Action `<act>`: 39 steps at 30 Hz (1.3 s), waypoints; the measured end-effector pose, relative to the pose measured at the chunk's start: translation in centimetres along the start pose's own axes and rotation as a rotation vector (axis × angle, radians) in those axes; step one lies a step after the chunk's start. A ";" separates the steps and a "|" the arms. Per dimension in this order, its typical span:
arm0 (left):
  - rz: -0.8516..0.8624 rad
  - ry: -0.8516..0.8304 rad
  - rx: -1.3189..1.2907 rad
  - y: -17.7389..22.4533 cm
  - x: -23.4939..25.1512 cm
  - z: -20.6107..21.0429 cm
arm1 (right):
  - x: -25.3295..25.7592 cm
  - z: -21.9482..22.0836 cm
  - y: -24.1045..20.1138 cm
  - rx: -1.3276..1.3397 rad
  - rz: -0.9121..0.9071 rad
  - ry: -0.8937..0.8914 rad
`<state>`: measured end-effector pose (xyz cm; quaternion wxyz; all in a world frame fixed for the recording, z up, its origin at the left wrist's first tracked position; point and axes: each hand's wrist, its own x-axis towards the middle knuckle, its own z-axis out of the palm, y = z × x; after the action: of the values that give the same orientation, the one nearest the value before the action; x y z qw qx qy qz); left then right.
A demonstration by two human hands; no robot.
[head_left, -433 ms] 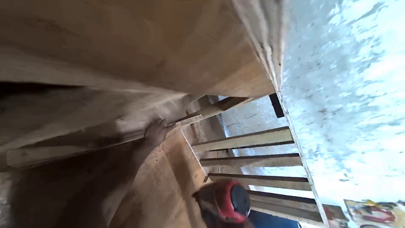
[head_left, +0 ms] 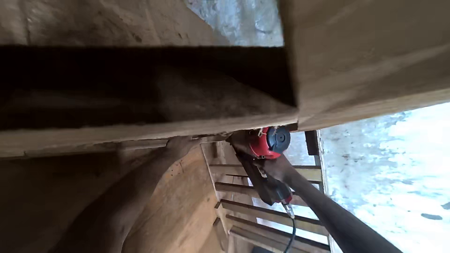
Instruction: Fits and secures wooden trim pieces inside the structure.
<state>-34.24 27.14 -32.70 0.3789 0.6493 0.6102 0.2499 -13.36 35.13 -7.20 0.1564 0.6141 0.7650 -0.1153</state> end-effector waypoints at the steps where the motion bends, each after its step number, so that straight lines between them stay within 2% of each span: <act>1: 0.008 0.016 -0.008 -0.1 -0.1 0.1 | 0.6 0.1 -0.2 -0.024 -0.003 0.003; 6: 0.034 0.056 0.008 -0.6 0.2 0.6 | 2.3 0.7 -0.1 -0.028 0.015 0.009; 13: 0.116 0.122 0.085 -1.4 1.1 1.5 | 1.1 1.5 -2.3 -0.120 0.079 0.031; 17: 0.120 0.108 0.091 -1.4 0.9 1.4 | 1.7 1.1 -1.8 -0.109 0.066 0.021; 22: 0.108 0.096 0.047 -1.9 0.9 1.6 | 0.5 1.7 -3.7 -0.152 0.138 0.011; 25: 0.127 0.107 0.096 -1.9 1.2 2.1 | 0.4 1.7 -2.9 -0.184 0.111 0.024; 28: 0.114 0.119 0.100 -1.9 1.5 2.2 | 1.1 2.1 -1.4 -0.149 0.064 0.054; 33: 0.141 0.096 0.096 -1.8 1.0 1.7 | -0.3 2.2 -3.3 -0.157 0.134 0.042; 37: 0.140 0.108 0.079 -2.1 0.6 0.6 | -1.3 0.5 -3.5 0.009 0.101 0.021; 39: 0.109 0.120 -0.014 -1.6 0.4 0.8 | -2.5 0.5 -3.5 0.058 0.107 0.010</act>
<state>-34.51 27.31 -34.48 0.3320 0.6630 0.5937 0.3127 -16.25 31.96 -6.73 0.1404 0.6589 0.7282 -0.1259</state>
